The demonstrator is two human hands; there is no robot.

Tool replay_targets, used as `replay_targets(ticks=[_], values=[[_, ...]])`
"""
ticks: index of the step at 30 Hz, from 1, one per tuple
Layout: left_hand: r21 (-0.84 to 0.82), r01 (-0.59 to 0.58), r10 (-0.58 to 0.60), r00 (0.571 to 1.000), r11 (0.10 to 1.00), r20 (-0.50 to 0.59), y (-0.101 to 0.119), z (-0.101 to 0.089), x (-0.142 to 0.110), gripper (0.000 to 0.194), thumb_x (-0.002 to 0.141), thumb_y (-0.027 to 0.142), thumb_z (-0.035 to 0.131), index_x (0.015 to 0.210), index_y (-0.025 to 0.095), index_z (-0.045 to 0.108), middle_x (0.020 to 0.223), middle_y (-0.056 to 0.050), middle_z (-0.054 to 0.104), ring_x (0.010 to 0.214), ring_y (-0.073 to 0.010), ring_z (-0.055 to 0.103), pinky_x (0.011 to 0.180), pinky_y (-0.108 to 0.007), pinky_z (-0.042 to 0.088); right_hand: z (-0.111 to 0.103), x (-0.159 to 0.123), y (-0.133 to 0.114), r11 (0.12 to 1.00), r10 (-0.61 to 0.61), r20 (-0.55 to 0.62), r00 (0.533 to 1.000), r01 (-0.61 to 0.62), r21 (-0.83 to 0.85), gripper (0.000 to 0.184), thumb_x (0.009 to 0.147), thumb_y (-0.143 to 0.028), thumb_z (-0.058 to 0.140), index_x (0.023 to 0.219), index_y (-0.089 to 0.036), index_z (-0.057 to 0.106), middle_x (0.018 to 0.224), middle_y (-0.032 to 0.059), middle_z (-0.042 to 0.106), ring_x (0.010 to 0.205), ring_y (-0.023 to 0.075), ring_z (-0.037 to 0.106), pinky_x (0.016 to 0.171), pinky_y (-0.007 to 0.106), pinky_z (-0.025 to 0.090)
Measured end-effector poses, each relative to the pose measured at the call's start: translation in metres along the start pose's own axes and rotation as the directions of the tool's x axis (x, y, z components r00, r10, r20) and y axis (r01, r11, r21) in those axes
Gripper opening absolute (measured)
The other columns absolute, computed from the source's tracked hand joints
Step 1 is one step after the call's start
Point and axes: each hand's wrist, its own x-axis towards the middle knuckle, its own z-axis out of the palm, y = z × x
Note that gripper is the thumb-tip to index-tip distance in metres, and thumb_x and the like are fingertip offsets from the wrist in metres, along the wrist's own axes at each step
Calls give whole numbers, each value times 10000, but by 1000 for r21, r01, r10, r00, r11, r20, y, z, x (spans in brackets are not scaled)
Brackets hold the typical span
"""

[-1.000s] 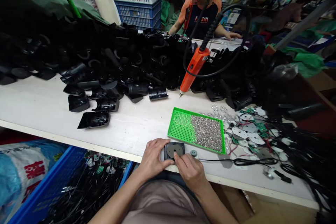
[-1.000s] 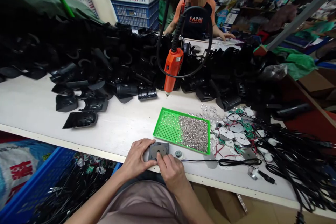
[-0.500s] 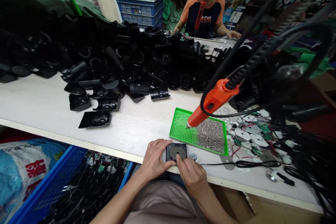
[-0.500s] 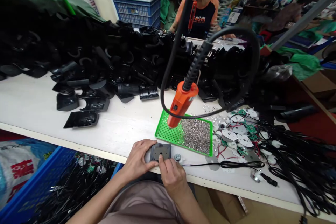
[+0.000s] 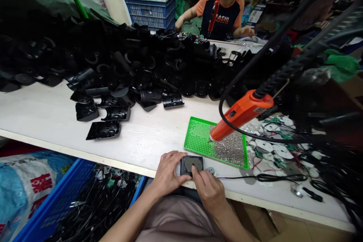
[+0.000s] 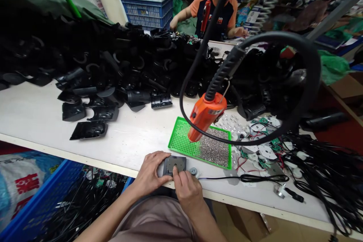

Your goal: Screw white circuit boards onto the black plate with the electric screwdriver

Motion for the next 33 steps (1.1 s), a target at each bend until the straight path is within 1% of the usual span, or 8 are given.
replay_targets(ticks=[5, 9, 13, 18, 23, 26, 29, 33], values=[[-8, 20, -20, 1000, 1000, 15, 5, -3, 0, 710, 678, 494, 792, 1280, 242, 512, 1234, -91, 620, 1183, -294, 516, 998, -462, 377, -1, -6, 2, 999, -36, -23, 999, 36, 11, 215, 922, -100, 512, 1104, -85, 625, 656, 23, 584, 659, 139, 542, 655, 289, 375], [-3, 57, -57, 998, 998, 32, 10, -5, -2, 748, 642, 501, 817, 1279, 252, 514, 1232, -87, 625, 1175, -291, 522, 997, -454, 377, 3, -14, 5, 997, -74, -34, 997, 75, 26, 252, 930, -128, 512, 1154, -77, 617, 706, 37, 611, 705, 138, 561, 711, 288, 387], [-5, 64, -64, 997, 998, 37, 11, -4, -3, 761, 625, 495, 830, 1277, 256, 518, 1228, -75, 630, 1180, -286, 517, 997, -447, 375, 8, -18, 3, 997, -63, -51, 997, 65, 36, 293, 931, -136, 512, 1208, -94, 597, 718, 36, 615, 709, 137, 564, 707, 288, 382], [-7, 34, -34, 999, 999, 26, 9, -4, -2, 701, 698, 531, 767, 1286, 250, 510, 1243, -81, 621, 1188, -279, 512, 1005, -448, 371, 4, -12, -10, 999, 47, 20, 999, -47, 8, 232, 932, -122, 493, 1133, -110, 609, 659, 18, 574, 675, 147, 543, 656, 293, 382], [-20, 1, 0, 999, 1000, 53, 1, -4, 0, 692, 733, 543, 735, 1310, 256, 483, 1268, -87, 602, 1202, -285, 506, 1018, -460, 360, -4, -3, -19, 988, 155, 122, 980, -157, 5, 284, 906, -48, 443, 1119, -160, 594, 694, 37, 586, 669, 185, 528, 603, 320, 390], [-22, 2, 0, 997, 1000, 81, 1, -7, 1, 683, 747, 536, 725, 1321, 263, 474, 1282, -94, 593, 1217, -297, 494, 1030, -481, 347, -5, 0, -20, 983, 180, 169, 969, -181, -10, 324, 876, -20, 460, 1136, -162, 589, 708, 47, 591, 699, 208, 527, 607, 337, 390], [-31, 6, -3, 994, 1000, 107, 2, -13, 1, 643, 781, 480, 709, 1330, 247, 467, 1306, -95, 580, 1243, -291, 471, 1049, -475, 336, -4, 1, -20, 983, 184, 183, 966, -183, -22, 346, 862, -19, 475, 1161, -157, 582, 688, 45, 580, 680, 218, 501, 619, 360, 369], [-76, 59, -49, 991, 995, 127, 2, -14, 0, 448, 919, 417, 524, 1339, 267, 477, 1328, -69, 566, 1270, -258, 449, 1060, -449, 336, -4, 1, -17, 983, 181, 196, 964, -176, -43, 331, 864, -49, 505, 1164, -164, 588, 682, 41, 583, 686, 221, 485, 663, 380, 343]])
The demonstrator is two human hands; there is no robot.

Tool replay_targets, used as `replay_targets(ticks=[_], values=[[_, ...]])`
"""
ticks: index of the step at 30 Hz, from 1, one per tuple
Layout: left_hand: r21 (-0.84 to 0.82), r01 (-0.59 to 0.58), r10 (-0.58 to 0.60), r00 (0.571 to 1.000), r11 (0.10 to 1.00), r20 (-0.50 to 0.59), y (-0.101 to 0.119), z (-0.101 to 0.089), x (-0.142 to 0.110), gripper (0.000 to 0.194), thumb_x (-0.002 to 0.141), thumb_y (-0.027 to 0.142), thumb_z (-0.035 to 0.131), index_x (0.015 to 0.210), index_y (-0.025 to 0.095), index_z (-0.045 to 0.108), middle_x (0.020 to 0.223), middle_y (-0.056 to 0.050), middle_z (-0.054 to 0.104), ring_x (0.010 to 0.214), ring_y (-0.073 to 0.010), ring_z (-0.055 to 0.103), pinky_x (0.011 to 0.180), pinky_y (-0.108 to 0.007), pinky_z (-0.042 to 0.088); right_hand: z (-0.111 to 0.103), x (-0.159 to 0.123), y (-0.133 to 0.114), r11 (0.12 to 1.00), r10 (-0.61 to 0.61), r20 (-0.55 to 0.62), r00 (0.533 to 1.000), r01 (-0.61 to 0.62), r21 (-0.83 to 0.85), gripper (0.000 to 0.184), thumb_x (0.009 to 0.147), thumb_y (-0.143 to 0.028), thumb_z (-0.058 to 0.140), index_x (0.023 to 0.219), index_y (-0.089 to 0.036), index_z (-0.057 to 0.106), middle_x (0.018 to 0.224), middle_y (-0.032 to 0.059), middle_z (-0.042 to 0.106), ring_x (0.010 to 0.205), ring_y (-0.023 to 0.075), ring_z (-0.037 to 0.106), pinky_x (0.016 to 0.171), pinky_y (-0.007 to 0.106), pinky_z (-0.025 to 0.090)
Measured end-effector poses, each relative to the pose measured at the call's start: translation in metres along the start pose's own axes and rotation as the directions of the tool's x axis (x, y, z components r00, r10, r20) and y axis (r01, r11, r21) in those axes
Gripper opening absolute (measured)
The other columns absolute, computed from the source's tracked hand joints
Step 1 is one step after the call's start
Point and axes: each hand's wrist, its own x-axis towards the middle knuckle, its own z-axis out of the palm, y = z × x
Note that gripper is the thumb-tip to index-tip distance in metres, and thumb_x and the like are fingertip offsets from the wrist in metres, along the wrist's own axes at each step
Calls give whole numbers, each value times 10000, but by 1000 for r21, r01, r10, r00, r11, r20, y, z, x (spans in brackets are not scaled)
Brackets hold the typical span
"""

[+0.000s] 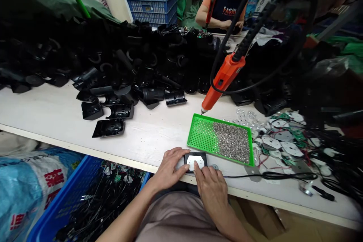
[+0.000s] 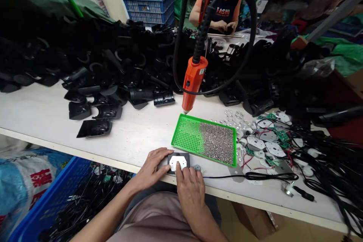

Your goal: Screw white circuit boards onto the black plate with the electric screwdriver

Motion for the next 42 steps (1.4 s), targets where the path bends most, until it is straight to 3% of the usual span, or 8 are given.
replay_targets(ticks=[10, 15, 20, 24, 29, 34, 37, 42], values=[[118, 169, -151, 977, 979, -150, 14, 20, 14, 304, 828, 298, 603, 1128, 251, 576, 1112, -59, 651, 1125, -278, 528, 1009, -514, 317, 6, -1, -7, 998, 65, -77, 995, -62, 33, 259, 905, -132, 522, 1146, -145, 615, 654, 28, 576, 658, 195, 499, 666, 361, 355], [118, 157, -143, 982, 980, -125, 12, 19, 15, 276, 849, 314, 568, 1118, 251, 556, 1109, -47, 645, 1105, -269, 527, 1036, -538, 275, -26, -3, 43, 966, 157, -135, 978, -124, 225, 201, 933, -204, 517, 1036, -187, 690, 744, 49, 699, 685, 173, 596, 703, 326, 424], [131, 135, -109, 976, 982, -186, 7, 26, 12, 298, 871, 339, 540, 1160, 266, 536, 1168, -53, 629, 1153, -270, 516, 1065, -548, 240, -36, -2, 92, 939, 199, 179, 964, -240, 247, 238, 904, -296, 550, 1048, -209, 719, 992, 80, 754, 883, 227, 683, 809, 354, 502], [132, 137, -106, 969, 982, -223, 5, 31, 9, 344, 882, 361, 531, 1214, 271, 511, 1199, -65, 617, 1183, -275, 509, 1070, -552, 235, -26, 10, 89, 927, 78, 432, 898, -225, 299, 332, 857, -217, 605, 1184, -214, 662, 1060, 77, 740, 970, 224, 679, 806, 320, 512], [97, 166, -135, 954, 981, -269, 8, 33, 6, 350, 870, 361, 552, 1194, 240, 502, 1204, -82, 617, 1175, -273, 519, 1076, -546, 243, -27, 20, 90, 872, -23, 561, 827, -259, 417, 275, 845, -231, 615, 1107, -209, 694, 1008, 72, 724, 950, 219, 673, 809, 302, 497], [89, 165, -135, 953, 982, -270, 11, 32, 4, 328, 873, 342, 549, 1185, 247, 512, 1194, -72, 632, 1193, -274, 514, 1084, -550, 231, -34, 22, 95, 859, -72, 576, 815, -242, 450, 162, 810, -237, 629, 950, -231, 712, 922, 33, 729, 873, 208, 678, 748, 294, 495], [85, 167, -137, 951, 982, -278, 11, 34, 3, 331, 873, 342, 553, 1188, 250, 515, 1187, -69, 639, 1206, -281, 508, 1083, -554, 235, -36, 23, 95, 852, 74, 482, 873, -307, 425, 174, 825, -267, 602, 951, -207, 705, 891, 53, 737, 778, 211, 685, 706, 315, 516], [106, 171, -134, 948, 980, -289, 12, 34, 3, 324, 870, 331, 549, 1182, 248, 522, 1185, -68, 644, 1217, -284, 506, 1074, -552, 256, -17, 21, 78, 566, 308, 307, 900, -433, 701, 288, 826, -347, 621, 1070, -200, 660, 1023, 76, 721, 735, 167, 688, 703, 302, 572]])
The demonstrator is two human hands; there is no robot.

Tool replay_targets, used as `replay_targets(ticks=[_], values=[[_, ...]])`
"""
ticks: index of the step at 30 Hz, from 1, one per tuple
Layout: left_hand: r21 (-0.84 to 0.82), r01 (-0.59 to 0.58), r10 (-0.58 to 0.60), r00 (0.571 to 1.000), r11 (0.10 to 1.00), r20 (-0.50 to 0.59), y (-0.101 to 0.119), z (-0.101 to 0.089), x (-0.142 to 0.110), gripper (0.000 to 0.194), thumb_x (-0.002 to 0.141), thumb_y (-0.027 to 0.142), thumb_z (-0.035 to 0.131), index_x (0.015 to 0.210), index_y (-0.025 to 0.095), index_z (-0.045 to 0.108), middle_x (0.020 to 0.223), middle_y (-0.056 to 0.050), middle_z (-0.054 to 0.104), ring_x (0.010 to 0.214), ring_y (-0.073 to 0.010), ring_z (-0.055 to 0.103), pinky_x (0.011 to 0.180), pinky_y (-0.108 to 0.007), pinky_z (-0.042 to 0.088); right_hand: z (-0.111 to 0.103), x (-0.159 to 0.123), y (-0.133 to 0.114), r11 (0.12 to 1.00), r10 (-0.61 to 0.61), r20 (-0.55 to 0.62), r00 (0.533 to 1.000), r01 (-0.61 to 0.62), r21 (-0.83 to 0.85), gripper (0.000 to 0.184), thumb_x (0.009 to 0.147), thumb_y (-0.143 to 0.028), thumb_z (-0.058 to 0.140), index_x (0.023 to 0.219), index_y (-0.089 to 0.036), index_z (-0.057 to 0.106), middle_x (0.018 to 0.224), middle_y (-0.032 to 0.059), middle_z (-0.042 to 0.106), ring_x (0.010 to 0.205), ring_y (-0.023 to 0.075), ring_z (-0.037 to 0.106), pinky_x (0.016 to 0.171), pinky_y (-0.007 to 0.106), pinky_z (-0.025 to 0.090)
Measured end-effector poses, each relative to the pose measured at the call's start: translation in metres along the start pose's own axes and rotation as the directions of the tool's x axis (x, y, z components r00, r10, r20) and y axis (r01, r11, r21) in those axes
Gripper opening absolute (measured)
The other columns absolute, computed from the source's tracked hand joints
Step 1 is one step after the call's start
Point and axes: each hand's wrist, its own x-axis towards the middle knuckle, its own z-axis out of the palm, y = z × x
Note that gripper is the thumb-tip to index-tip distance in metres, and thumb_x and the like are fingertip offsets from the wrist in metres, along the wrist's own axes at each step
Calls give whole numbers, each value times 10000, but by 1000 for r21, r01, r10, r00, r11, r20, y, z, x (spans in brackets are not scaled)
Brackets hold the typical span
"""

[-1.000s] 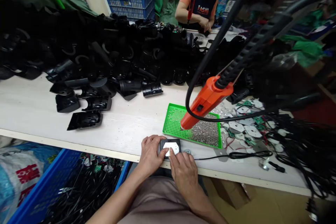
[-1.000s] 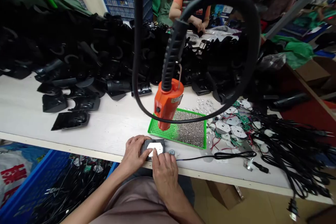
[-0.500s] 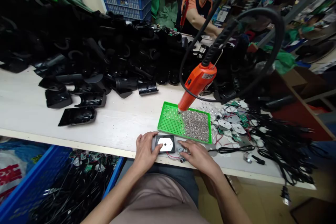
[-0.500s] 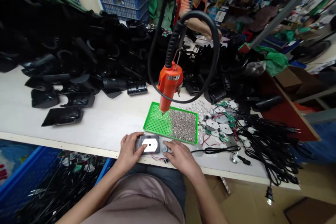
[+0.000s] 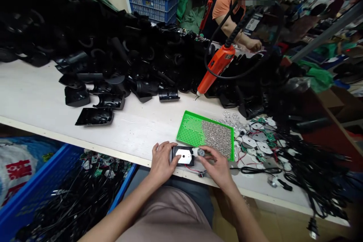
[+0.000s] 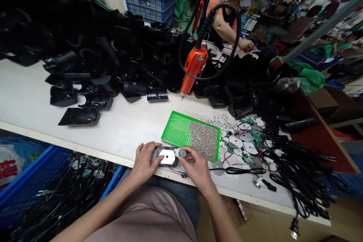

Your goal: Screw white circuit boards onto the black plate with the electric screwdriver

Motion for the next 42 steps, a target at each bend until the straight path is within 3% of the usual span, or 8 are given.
replay_targets(ticks=[4, 12, 17, 29, 33, 37, 40, 42], values=[[9, -3, 3, 1000, 1000, 9, 1, -1, 0, 328, 873, 326, 543, 1188, 235, 521, 1168, -69, 650, 1211, -284, 510, 1074, -550, 255, 24, -1, 3, 992, -85, 30, 996, 82, 93, 293, 849, -308, 600, 1116, -201, 656, 1100, 93, 705, 861, 179, 693, 779, 322, 581], [115, -76, 81, 996, 990, -45, 3, 8, -5, 324, 914, 216, 448, 1234, 206, 495, 1211, -74, 639, 1221, -288, 494, 1071, -547, 250, 20, 5, -26, 834, -353, 286, 891, 438, -335, 317, 914, -151, 484, 1198, -192, 620, 1166, 92, 685, 1046, 202, 642, 922, 362, 536], [194, -79, 101, 989, 978, -110, 6, 13, -7, 359, 881, 112, 428, 1218, 191, 518, 1164, -74, 657, 1176, -275, 526, 1052, -516, 302, 29, 7, -35, 747, -354, 330, 875, 477, -463, 318, 892, -99, 481, 1168, -174, 618, 1114, 82, 703, 963, 208, 650, 844, 356, 556], [303, -132, 194, 963, 944, -186, -2, 13, -5, 361, 896, 116, 386, 1212, 168, 554, 1144, -80, 669, 1100, -247, 575, 962, -461, 416, 49, -6, -18, 723, -498, 126, 858, 491, -485, 379, 908, -169, 462, 1263, -196, 589, 1149, 89, 703, 961, 233, 637, 838, 393, 522], [301, -174, 245, 945, 938, -216, -18, 18, 3, 350, 925, 203, 388, 1225, 173, 564, 1132, -90, 679, 1086, -252, 590, 943, -453, 421, 1, 16, -9, 736, -413, 38, 910, 358, -574, 426, 926, -154, 389, 1327, -171, 533, 1227, 94, 668, 1103, 206, 610, 928, 350, 510], [278, -189, 249, 948, 942, -198, -25, 22, 8, 361, 934, 251, 384, 1239, 175, 561, 1150, -98, 678, 1089, -262, 598, 947, -471, 427, -98, 76, 13, 509, 109, -156, 982, -190, -839, 342, 939, -134, 399, 1194, -175, 623, 1109, 133, 697, 1045, 227, 639, 927, 378, 493], [241, -160, 211, 956, 957, -204, -23, 22, 3, 374, 934, 266, 382, 1260, 196, 550, 1178, -96, 675, 1087, -269, 612, 935, -500, 460, -144, 119, 18, 474, 208, -141, 968, -225, -851, 244, 899, -244, 585, 1106, -123, 629, 1049, 126, 676, 956, 221, 648, 858, 399, 526], [209, -142, 192, 950, 968, -247, -22, 19, -3, 397, 922, 265, 394, 1293, 241, 535, 1186, -84, 677, 1079, -271, 630, 910, -521, 499, -145, 142, 8, 519, 162, -96, 982, -168, -838, 315, 898, -333, 602, 1154, -151, 589, 1146, 91, 623, 986, 207, 629, 839, 399, 540]])
